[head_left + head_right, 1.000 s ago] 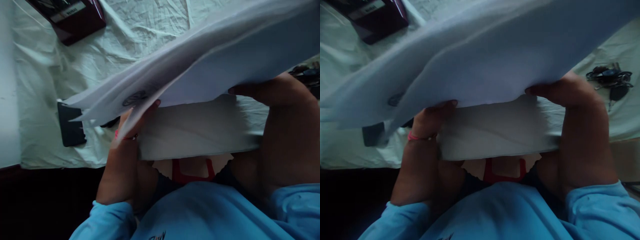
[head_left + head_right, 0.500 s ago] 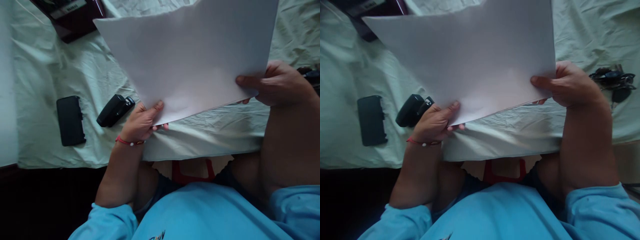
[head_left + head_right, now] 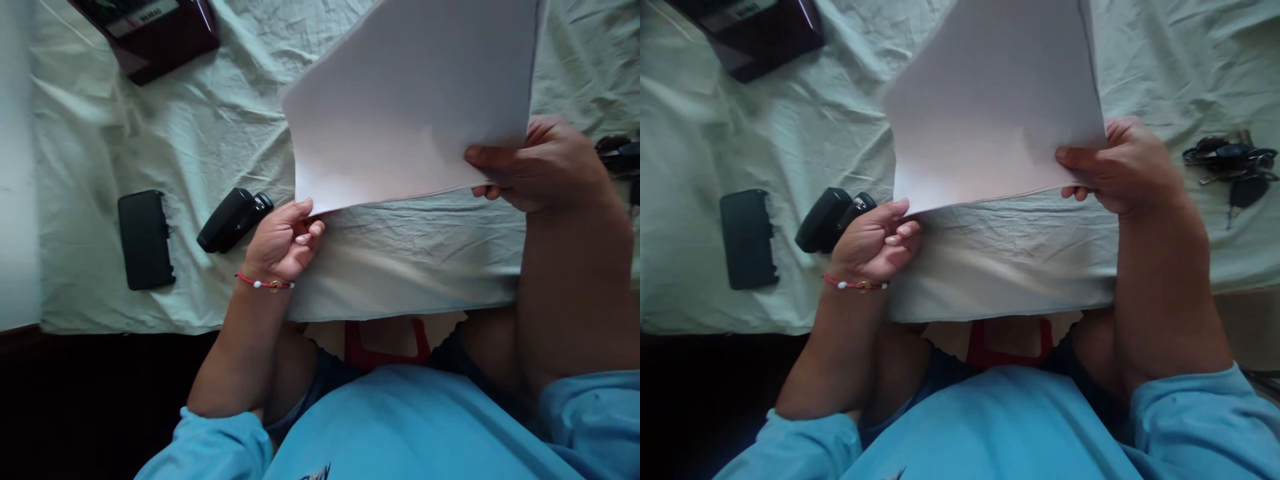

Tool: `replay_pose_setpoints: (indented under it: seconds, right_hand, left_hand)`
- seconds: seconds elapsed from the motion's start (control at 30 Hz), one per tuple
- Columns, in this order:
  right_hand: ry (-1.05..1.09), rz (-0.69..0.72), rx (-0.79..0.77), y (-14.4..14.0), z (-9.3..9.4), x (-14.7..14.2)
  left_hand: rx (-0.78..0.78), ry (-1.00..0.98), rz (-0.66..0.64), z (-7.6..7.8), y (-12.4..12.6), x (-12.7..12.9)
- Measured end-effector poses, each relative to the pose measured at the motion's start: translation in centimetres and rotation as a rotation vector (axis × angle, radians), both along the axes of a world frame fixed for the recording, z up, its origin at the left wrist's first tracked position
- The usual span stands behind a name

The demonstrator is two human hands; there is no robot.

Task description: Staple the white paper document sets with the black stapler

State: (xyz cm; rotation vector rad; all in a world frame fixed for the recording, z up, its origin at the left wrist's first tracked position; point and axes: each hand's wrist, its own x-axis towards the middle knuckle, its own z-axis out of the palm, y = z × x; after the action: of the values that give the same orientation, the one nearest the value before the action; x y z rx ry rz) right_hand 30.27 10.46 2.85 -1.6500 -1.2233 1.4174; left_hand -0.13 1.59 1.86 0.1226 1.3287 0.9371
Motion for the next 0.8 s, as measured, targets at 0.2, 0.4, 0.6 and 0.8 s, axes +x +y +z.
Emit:
replay_pose_setpoints:
  seconds: [0.2, 0.4, 0.6, 0.8]
  right_hand:
    - [0.099, -0.06, 0.051, 0.2, -1.0, -1.6]
    - [0.074, -0.033, 0.069, 0.2, -0.9, -2.0]
    - [0.04, -0.059, 0.102, 0.1, -0.4, -1.7]
    - [0.025, -0.059, 0.113, 0.1, -0.2, -1.1]
  left_hand:
    - [-0.027, 0.008, 0.172, 0.9, -0.5, 0.6]
    - [0.064, 0.183, 0.14, 0.8, -1.5, 0.7]
    - [0.631, 1.143, 0.15, 0.0, -3.6, -1.4]
    - [0.491, 1.716, -0.172, -0.2, -3.2, -6.7]
